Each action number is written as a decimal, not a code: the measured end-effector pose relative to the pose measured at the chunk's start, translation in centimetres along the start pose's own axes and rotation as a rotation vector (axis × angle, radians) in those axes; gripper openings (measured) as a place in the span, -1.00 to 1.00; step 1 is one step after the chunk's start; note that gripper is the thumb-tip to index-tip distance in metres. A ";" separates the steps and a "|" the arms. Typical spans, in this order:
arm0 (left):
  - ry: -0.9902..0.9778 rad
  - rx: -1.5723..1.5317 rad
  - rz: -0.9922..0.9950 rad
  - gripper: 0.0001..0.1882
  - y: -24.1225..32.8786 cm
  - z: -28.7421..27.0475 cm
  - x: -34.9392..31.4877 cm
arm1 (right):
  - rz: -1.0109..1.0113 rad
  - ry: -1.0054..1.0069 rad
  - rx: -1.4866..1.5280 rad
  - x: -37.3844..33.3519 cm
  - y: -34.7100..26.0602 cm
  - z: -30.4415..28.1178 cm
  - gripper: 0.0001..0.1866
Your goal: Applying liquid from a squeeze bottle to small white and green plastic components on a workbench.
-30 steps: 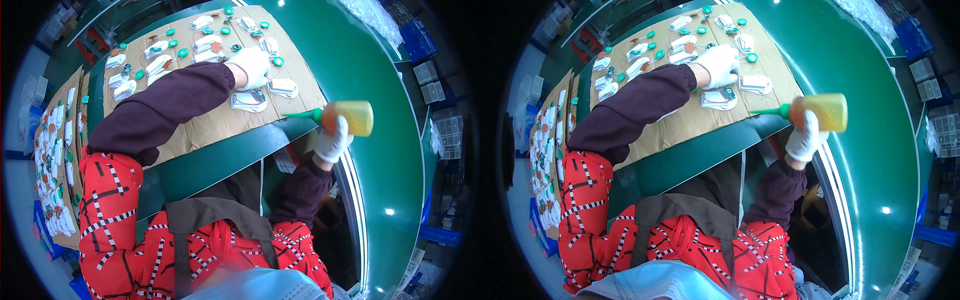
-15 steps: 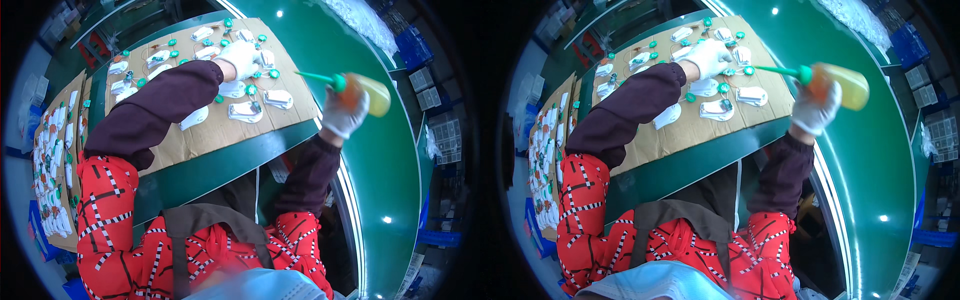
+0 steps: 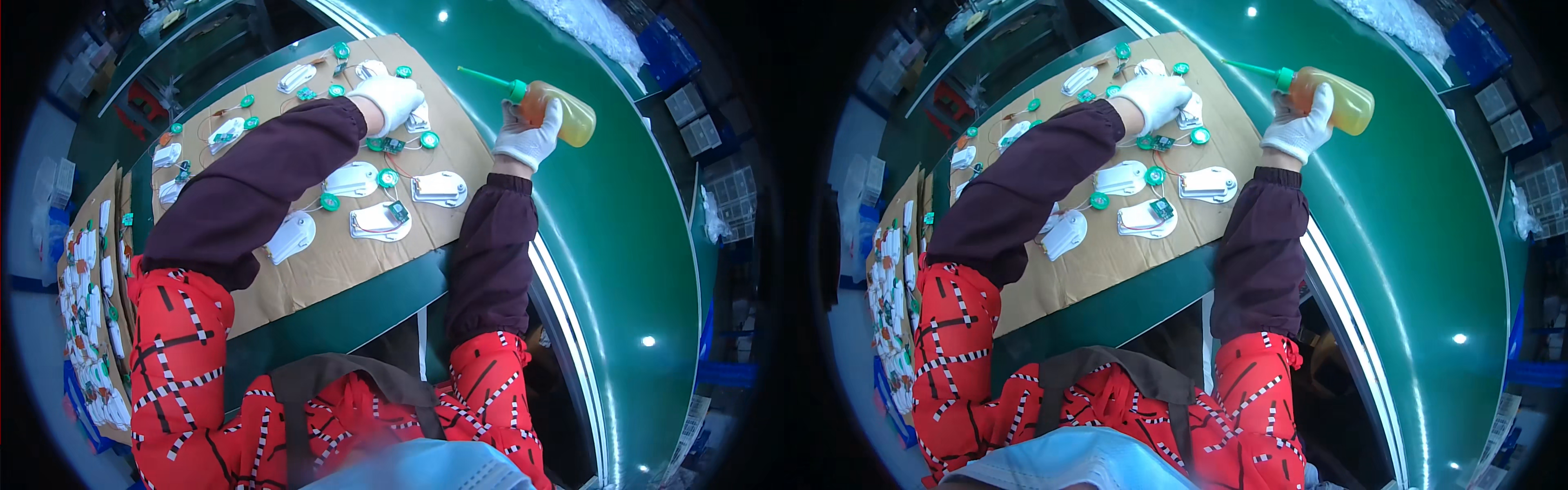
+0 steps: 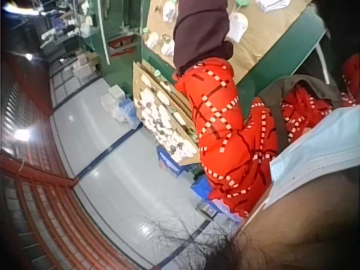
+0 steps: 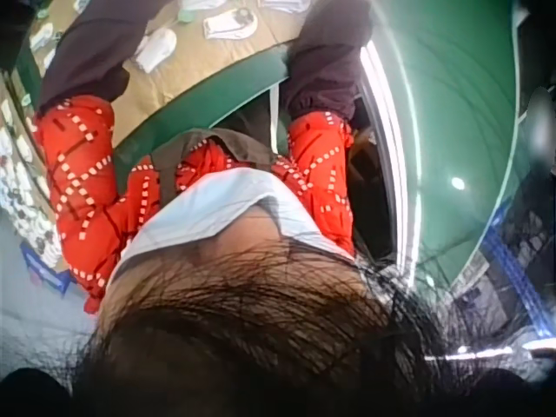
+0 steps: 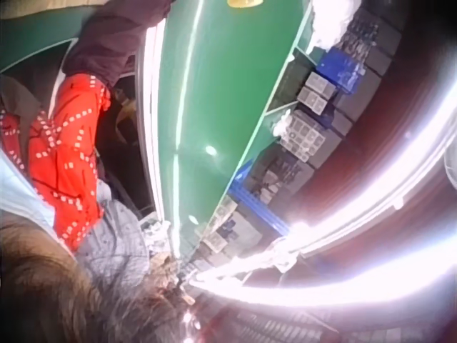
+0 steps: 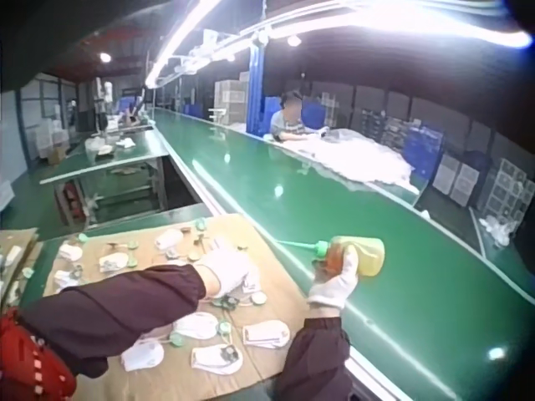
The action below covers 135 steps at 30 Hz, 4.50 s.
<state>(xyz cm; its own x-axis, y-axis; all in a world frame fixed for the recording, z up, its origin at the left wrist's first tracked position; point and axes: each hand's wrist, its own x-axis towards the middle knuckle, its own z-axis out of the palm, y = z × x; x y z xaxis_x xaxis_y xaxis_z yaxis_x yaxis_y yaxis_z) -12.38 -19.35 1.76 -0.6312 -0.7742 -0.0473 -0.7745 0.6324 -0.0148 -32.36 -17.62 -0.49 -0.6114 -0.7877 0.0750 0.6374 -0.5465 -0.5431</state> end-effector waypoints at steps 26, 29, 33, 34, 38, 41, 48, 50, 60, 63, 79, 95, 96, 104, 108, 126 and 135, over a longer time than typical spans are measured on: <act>-0.046 -0.035 -0.375 -0.69 0.1 0.3 1.0 | -0.058 -0.107 -0.028 0.6 1.1 0.1 -0.65; 0.043 -0.167 -0.307 -0.81 -1.1 0.4 0.7 | 0.003 -0.171 0.000 0.7 1.1 0.2 -0.65; 0.137 -0.291 -0.241 -0.84 -2.5 0.9 0.1 | 0.014 -0.317 -0.218 0.7 1.3 0.3 -0.67; 0.127 -0.327 -0.258 -0.84 -2.6 0.8 0.0 | 0.016 -0.319 -0.216 0.7 1.3 0.4 -0.67; 0.130 -0.309 -0.253 -0.82 -2.2 0.0 -0.6 | 0.041 -0.374 -0.388 0.0 1.4 0.9 -0.66; 0.071 -0.367 -0.396 -0.83 -2.3 0.1 -0.2 | 0.044 -0.412 -0.432 0.1 1.4 1.1 -0.65; 0.002 -0.801 -0.549 -0.90 -4.0 1.6 0.5 | 0.056 -0.471 -0.390 0.2 1.8 1.3 -0.63; -0.009 -1.030 -0.608 -0.90 -4.0 1.9 0.6 | 0.072 -0.493 -0.415 0.3 1.9 1.3 -0.64; -0.048 -1.060 -0.610 -0.83 -3.2 1.1 0.5 | 0.076 -0.537 -0.527 0.7 3.1 1.4 -0.55; -0.066 -1.037 -0.585 -0.84 -3.4 1.1 0.4 | 0.082 -0.546 -0.504 0.7 3.3 1.5 -0.50; -0.140 -0.829 -0.604 -0.87 -3.7 1.1 0.9 | 0.090 -0.607 -0.607 0.4 4.3 1.7 -0.53; -0.123 -0.381 -0.485 -0.81 -3.3 1.2 1.4 | 0.097 -0.690 -0.632 0.5 3.7 2.0 -0.56; -0.122 -0.382 -0.487 -0.81 -3.3 1.2 1.5 | 0.112 -0.687 -0.612 0.6 3.6 2.1 -0.56; -0.107 -0.398 -0.488 -0.84 -3.2 1.0 1.5 | 0.156 -0.668 -0.545 1.1 3.5 2.2 -0.54; -0.111 -0.395 -0.488 -0.84 -3.3 1.0 1.3 | 0.157 -0.653 -0.543 1.0 3.8 2.1 -0.53; -0.089 -0.486 -0.502 -0.84 -3.8 1.2 1.4 | 0.138 -0.561 -0.621 2.3 4.9 1.6 -0.53; -0.087 -0.479 -0.503 -0.83 -4.0 1.3 1.5 | 0.146 -0.535 -0.575 2.7 5.7 1.5 -0.51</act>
<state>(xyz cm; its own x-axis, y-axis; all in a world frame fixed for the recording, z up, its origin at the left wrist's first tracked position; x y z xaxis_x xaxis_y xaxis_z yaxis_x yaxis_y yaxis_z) -10.17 -22.95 0.48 -0.2006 -0.9522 -0.2303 -0.9175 0.1003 0.3848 -29.68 -23.34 -2.11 -0.1398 -0.9492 0.2820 0.2625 -0.3101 -0.9137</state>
